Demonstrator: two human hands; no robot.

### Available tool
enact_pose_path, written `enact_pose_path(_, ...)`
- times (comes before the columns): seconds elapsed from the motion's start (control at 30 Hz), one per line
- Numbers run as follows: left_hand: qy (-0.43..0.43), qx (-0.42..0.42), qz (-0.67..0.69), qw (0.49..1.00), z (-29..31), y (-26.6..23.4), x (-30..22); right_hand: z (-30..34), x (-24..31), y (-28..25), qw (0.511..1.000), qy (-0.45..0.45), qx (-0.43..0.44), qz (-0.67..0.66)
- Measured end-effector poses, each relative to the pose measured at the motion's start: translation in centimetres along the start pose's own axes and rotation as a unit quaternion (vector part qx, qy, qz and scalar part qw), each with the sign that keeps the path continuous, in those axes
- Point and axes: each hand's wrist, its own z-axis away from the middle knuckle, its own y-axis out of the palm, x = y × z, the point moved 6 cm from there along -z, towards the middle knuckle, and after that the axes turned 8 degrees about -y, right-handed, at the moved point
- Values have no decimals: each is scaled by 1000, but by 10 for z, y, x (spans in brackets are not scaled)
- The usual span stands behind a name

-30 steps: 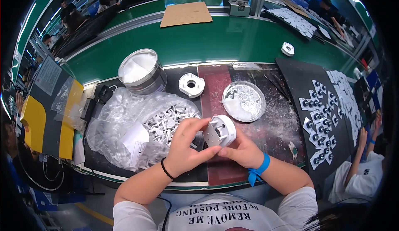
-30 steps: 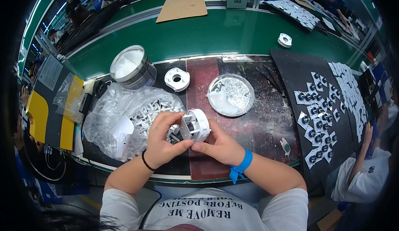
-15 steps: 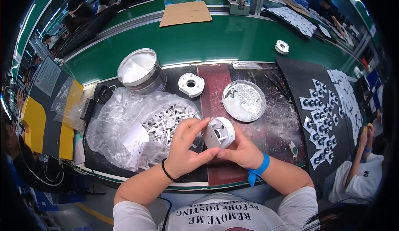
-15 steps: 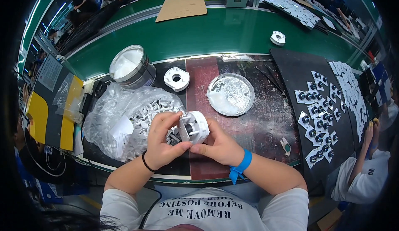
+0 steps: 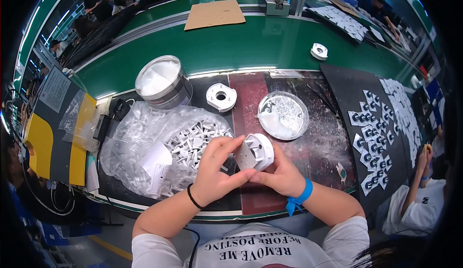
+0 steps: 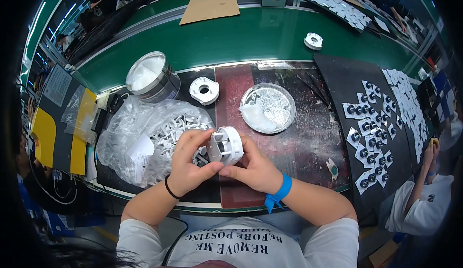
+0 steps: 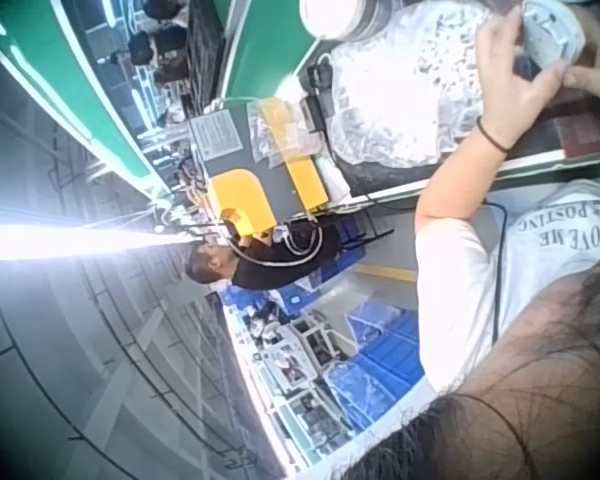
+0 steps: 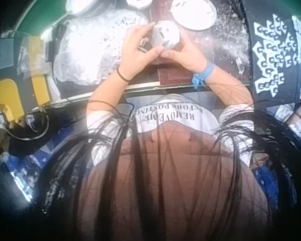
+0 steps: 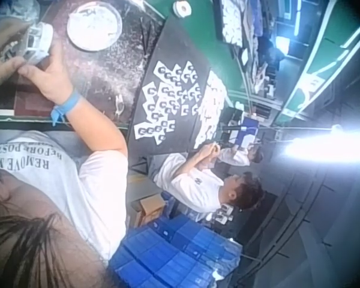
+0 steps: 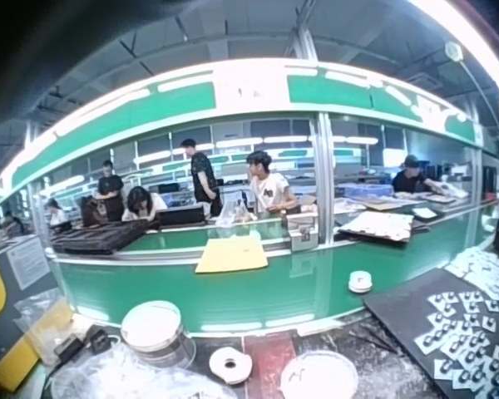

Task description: The recorder is manual assembling small white plastic housing components for an electronic device at a factory workbench.

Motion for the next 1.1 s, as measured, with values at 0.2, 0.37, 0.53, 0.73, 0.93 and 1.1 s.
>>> enact_pose_path(0.2, -1, 4, -2, 1000, 0, 1, 1, 0, 1, 0, 1000, -6, -10, -5)
enact_pose_path(0.37, -25, 9, 46, 999, 1, 4, 4, -1, 4, 1, 1000, -19, -12, 4)
enact_pose_path(0.53, -40, 10, 185, 982, 6, 14, 13, 2, 2, 3, 999, -14, -21, 45)
enact_pose_path(0.73, -39, 9, 191, 981, 8, 17, 16, 0, 4, 9, 1000, -8, 13, 26)
enact_pose_path(0.93, 63, -14, -35, 997, 5, 11, -7, -1, -2, 4, 999, 13, 20, 33)
enact_pose_path(1.1, 72, -28, -58, 995, 5, 13, -11, -1, 8, 7, 998, 10, -36, -46)
